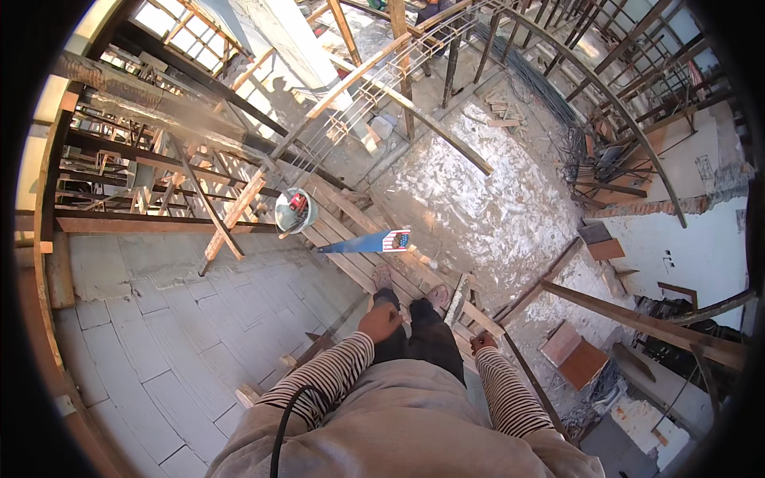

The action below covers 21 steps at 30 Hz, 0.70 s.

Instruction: The person measures a wooden plank with a try square and pencil, then uses a hand saw to cut the plank on a wooden scaffold. The person also uses pliers and a hammer to remove nails from the wood.

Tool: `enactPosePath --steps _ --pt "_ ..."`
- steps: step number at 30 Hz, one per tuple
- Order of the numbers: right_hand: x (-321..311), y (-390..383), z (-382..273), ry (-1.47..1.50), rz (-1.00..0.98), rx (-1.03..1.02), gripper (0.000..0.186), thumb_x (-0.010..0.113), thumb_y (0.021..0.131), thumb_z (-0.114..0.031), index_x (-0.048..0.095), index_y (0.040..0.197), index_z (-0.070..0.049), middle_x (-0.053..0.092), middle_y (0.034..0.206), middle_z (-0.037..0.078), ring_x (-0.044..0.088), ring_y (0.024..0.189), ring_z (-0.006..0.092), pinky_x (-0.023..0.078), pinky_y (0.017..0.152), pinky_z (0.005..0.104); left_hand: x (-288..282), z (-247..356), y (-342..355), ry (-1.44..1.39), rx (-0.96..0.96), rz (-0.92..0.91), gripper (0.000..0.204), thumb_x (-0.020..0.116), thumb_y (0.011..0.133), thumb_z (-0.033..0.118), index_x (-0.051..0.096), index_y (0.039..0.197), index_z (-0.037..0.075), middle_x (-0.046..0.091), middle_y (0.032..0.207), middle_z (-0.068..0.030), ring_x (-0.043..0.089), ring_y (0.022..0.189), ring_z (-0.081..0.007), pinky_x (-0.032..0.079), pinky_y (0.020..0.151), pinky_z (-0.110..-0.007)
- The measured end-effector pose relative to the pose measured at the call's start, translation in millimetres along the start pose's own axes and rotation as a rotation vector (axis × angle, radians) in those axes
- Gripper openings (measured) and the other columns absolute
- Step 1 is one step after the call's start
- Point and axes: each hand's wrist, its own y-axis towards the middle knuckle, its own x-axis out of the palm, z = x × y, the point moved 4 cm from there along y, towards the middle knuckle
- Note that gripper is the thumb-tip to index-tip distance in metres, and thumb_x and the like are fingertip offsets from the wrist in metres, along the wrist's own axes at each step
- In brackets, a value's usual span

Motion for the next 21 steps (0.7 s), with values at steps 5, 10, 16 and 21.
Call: enactPosePath --steps 5,10,16,21 --pt "-56.7 3.2 -5.3 -0.061 0.154 0.094 0.029 0.078 0.091 -0.032 0.075 0.101 -0.006 0.076 0.088 0.013 0.073 0.082 0.0245 0.059 0.080 0.0397 -23.4 -76.3 6.6 -0.032 -0.147 0.134 0.051 0.065 0.094 0.052 0.069 0.106 0.002 0.073 0.103 -0.0215 0.070 0.100 -0.0385 0.053 0.090 -0.047" --pt "-36.1 2.9 -110.5 0.180 0.162 -0.094 0.033 0.072 0.095 -0.026 0.067 0.110 0.004 0.075 0.080 0.016 0.071 0.060 0.0238 0.060 0.054 0.0404 -49.7 -134.0 16.0 -0.046 -0.267 0.067 0.057 0.064 0.092 0.056 0.072 0.113 0.003 0.073 0.111 -0.0220 0.068 0.110 -0.0377 0.051 0.098 -0.047" --pt "60.5 -73.3 -246.8 -0.031 -0.093 -0.442 0.051 0.072 0.089 -0.048 0.070 0.118 -0.006 0.076 0.100 0.018 0.073 0.097 0.0315 0.056 0.090 0.0418 -58.1 -187.4 5.4 0.075 -0.444 -0.018 0.074 0.063 0.087 0.069 0.070 0.125 0.007 0.063 0.136 -0.0221 0.057 0.129 -0.0389 0.045 0.109 -0.049" --pt "113.1 -115.9 -281.3 -0.009 -0.188 -0.605 0.040 0.074 0.093 -0.037 0.068 0.111 -0.002 0.074 0.094 0.013 0.070 0.087 0.0230 0.056 0.083 0.0364 -35.0 -219.4 1.5 -0.219 -0.530 -0.256 0.106 0.062 0.083 0.078 0.041 0.155 0.004 0.046 0.155 -0.0264 0.051 0.139 -0.0383 0.039 0.118 -0.046"
